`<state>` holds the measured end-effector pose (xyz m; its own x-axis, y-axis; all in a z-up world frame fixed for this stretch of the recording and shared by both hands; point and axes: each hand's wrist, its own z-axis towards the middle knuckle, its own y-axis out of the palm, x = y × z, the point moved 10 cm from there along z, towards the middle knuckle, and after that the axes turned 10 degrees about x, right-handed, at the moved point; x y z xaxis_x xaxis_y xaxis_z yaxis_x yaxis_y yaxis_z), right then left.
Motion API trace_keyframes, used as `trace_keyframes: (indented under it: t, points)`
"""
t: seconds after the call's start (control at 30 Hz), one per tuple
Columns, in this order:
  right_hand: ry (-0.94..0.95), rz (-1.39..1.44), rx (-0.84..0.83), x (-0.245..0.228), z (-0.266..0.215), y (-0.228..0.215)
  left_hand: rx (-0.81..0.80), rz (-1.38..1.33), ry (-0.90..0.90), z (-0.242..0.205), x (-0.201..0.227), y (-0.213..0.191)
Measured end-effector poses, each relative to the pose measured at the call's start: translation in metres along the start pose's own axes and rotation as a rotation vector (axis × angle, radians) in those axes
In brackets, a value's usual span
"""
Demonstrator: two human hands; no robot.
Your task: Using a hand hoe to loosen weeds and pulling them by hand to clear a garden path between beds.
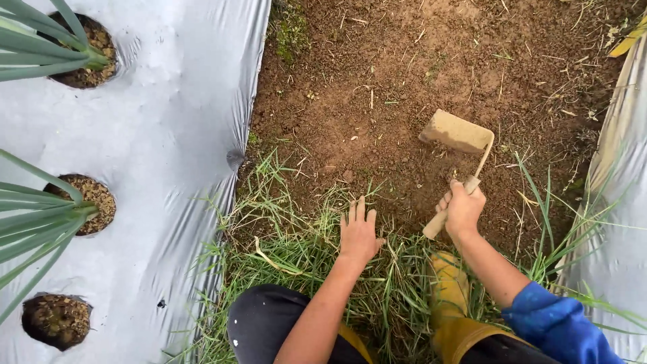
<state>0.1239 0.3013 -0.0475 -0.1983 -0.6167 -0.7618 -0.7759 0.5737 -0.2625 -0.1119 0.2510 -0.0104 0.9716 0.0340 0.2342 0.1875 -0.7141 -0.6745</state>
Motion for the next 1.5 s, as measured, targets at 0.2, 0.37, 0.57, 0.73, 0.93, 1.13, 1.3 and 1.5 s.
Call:
trace_keyframes:
  t: [0.2,0.37,0.57,0.73,0.93,1.13,1.3,1.5]
  points:
    - [0.247,-0.307,-0.221,0.101,-0.117,-0.021,-0.09,0.044,-0.044,0.011,-0.013,0.031]
    - [0.162,-0.158,-0.134,0.056,-0.06,-0.001,-0.033,0.083,-0.023,0.041,-0.026,0.107]
    - [-0.048,0.09,0.075,-0.009,0.015,0.032,-0.018,0.12,0.03,0.02,-0.021,0.092]
    - [-0.029,-0.116,-0.192,0.055,-0.084,0.055,0.022,0.121,0.049,0.025,-0.02,0.094]
    - [0.079,-0.373,-0.43,0.1,-0.102,0.075,0.02,0.097,0.012,0.025,-0.026,0.115]
    - [-0.064,0.052,-0.152,-0.008,-0.033,0.116,0.019,-0.024,0.025,0.028,-0.041,0.141]
    - [-0.007,-0.19,-0.361,0.057,-0.108,0.127,-0.106,-0.068,-0.024,0.005,-0.036,0.117]
    - [0.136,-0.393,-0.508,0.129,-0.138,0.073,-0.235,-0.131,0.127,-0.011,-0.044,0.087]
